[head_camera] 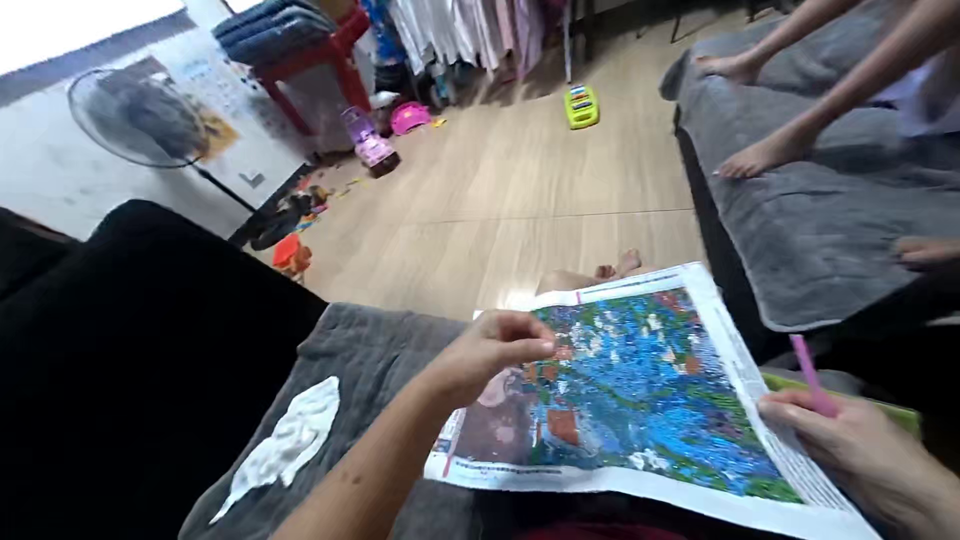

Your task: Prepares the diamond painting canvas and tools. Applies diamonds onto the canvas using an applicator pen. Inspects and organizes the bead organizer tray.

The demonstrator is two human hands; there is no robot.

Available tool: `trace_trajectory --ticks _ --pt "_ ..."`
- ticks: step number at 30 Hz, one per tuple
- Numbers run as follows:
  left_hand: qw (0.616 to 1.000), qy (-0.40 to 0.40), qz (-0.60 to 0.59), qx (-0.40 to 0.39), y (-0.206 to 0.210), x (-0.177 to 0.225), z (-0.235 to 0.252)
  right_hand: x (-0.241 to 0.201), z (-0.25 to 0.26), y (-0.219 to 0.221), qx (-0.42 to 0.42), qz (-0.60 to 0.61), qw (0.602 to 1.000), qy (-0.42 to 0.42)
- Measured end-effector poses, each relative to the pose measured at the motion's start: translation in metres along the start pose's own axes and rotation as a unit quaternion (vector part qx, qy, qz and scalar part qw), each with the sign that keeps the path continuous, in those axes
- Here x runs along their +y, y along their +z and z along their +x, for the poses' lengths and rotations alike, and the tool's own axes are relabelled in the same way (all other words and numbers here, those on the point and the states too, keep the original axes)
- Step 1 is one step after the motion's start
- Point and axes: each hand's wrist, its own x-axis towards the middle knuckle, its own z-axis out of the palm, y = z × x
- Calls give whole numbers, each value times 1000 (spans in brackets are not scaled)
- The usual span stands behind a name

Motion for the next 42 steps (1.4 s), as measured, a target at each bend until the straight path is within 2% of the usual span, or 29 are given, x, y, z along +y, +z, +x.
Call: trace_trajectory --ticks 2,5,7,9,15,27,35,42 --pt "997 -25 22 71 -23 -26 -26 -9 -4 -1 -7 -7 1000 12" --pt "983 -110 -3 145 -40 -58 -57 -26 -8 -1 -18 -27 999 35" --pt "974 -152 -6 168 -45 -78 -69 -28 -5 -3 -17 -41 998 39" --pt "973 -167 18 156 -45 -95 -75 -30 -3 -7 -7 -55 998 39" --pt "982 -121 123 72 -20 -117 -67 -37 -2 -19 24 -71 997 26" --pt "967 -104 233 -6 13 -109 -44 -42 8 -32 51 -103 993 36" --pt "971 -86 223 0 16 -110 -44 -38 6 -37 48 -104 993 41" --pt "981 -43 164 99 12 -117 -53 -37 2 -36 74 -124 990 5"
